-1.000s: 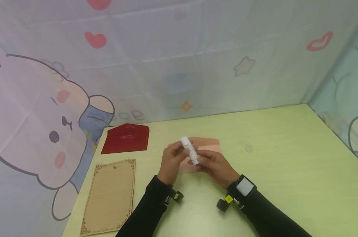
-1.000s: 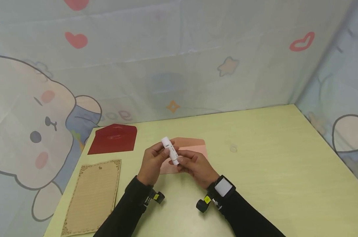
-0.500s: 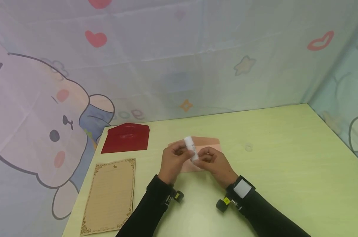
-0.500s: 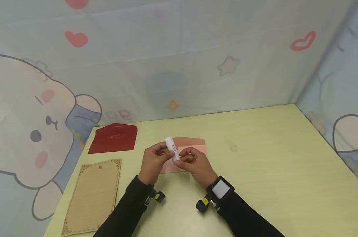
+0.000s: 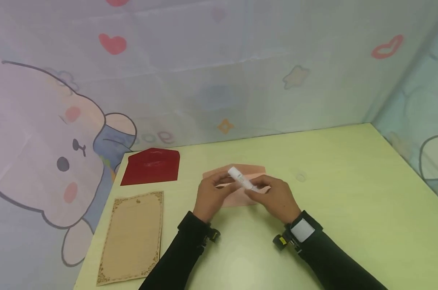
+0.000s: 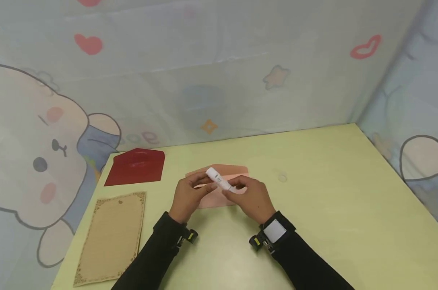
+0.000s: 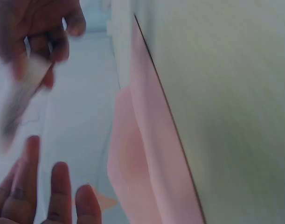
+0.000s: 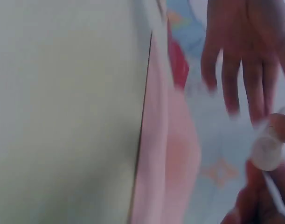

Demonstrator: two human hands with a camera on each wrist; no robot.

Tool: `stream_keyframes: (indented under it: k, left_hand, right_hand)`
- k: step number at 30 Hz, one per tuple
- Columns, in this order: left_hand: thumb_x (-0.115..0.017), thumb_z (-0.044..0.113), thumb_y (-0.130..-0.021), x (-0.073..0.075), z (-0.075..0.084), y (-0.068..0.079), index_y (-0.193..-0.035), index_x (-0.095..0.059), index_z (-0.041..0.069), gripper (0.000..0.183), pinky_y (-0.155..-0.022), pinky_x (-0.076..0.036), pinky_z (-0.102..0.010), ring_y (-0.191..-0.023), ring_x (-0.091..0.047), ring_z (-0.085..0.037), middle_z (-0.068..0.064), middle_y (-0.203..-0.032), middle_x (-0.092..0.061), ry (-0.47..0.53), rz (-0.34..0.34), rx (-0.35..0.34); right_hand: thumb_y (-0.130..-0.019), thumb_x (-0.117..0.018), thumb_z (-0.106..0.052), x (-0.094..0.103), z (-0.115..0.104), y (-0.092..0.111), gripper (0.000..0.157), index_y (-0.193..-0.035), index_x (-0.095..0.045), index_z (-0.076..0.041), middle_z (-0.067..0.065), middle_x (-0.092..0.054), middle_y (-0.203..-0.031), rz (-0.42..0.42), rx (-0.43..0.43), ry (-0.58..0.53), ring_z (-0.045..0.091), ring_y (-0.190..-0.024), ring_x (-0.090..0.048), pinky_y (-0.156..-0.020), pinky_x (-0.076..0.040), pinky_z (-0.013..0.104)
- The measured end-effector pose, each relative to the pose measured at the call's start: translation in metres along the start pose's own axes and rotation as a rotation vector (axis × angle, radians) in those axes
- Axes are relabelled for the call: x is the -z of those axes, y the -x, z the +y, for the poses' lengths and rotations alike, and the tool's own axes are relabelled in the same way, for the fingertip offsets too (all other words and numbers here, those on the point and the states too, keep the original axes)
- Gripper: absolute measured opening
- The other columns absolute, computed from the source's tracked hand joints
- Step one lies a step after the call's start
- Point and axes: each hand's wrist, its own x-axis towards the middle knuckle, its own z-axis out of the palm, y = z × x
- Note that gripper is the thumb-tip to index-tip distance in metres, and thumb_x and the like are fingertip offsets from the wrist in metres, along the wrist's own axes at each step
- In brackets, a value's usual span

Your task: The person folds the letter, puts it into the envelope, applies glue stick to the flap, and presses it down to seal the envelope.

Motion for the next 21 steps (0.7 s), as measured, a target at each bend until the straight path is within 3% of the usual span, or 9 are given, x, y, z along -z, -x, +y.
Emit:
stream_keyframes:
  k: [4, 8, 11, 16, 21]
  left_hand:
    - [-0.082, 0.033, -0.106, 0.013, 0.002, 0.0, -0.144, -0.078, 0.01, 0.045, -0.114, -0.063, -0.052, -0.132, -0.078, -0.031, -0.012, -0.134, -0.084, -0.128, 0.057, -0.021]
    - [-0.078, 0.031, -0.109, 0.027, 0.005, -0.003, -0.14, -0.079, 0.01, 0.037, -0.113, -0.062, -0.055, -0.132, -0.077, -0.033, -0.012, -0.135, -0.084, -0.22, 0.136, -0.024]
    - [-0.077, 0.028, -0.109, 0.034, 0.007, -0.005, -0.138, -0.08, 0.01, 0.034, -0.113, -0.061, -0.057, -0.133, -0.076, -0.035, -0.013, -0.133, -0.084, -0.258, 0.168, -0.026]
    - [-0.077, 0.025, -0.109, 0.037, 0.008, -0.004, -0.138, -0.079, 0.01, 0.033, -0.114, -0.06, -0.057, -0.138, -0.073, -0.036, -0.013, -0.133, -0.085, -0.283, 0.188, -0.006]
    - [-0.078, 0.02, -0.107, 0.037, 0.007, -0.002, -0.139, -0.079, 0.011, 0.034, -0.11, -0.06, -0.051, -0.14, -0.073, -0.034, -0.012, -0.136, -0.084, -0.328, 0.2, 0.026]
  right_hand:
    - [-0.101, -0.087, -0.031, 0.038, 0.02, -0.003, 0.037, -0.125, -0.085, -0.004, 0.019, -0.085, -0.118, 0.062, -0.082, 0.287, 0.034, -0.098, -0.077, -0.069, -0.054, 0.035]
    - [-0.1, -0.084, -0.033, 0.065, 0.039, -0.006, 0.04, -0.12, -0.085, 0.001, 0.018, -0.086, -0.102, 0.004, -0.181, 0.501, 0.025, -0.073, -0.071, -0.052, -0.049, 0.035]
    - [-0.098, -0.085, -0.033, 0.071, 0.046, -0.008, 0.038, -0.113, -0.086, 0.001, 0.015, -0.083, -0.089, -0.031, -0.229, 0.576, 0.023, -0.066, -0.065, -0.05, -0.049, 0.036]
    - [-0.097, -0.085, -0.034, 0.071, 0.05, -0.007, 0.03, -0.093, -0.086, -0.004, 0.006, -0.069, -0.069, -0.016, -0.25, 0.624, 0.021, -0.06, -0.058, -0.05, -0.045, 0.036]
    - [-0.094, -0.091, -0.044, 0.073, 0.047, 0.001, 0.048, -0.071, -0.07, -0.008, 0.002, -0.054, -0.059, 0.054, -0.213, 0.691, 0.02, -0.055, -0.051, -0.047, -0.04, 0.035]
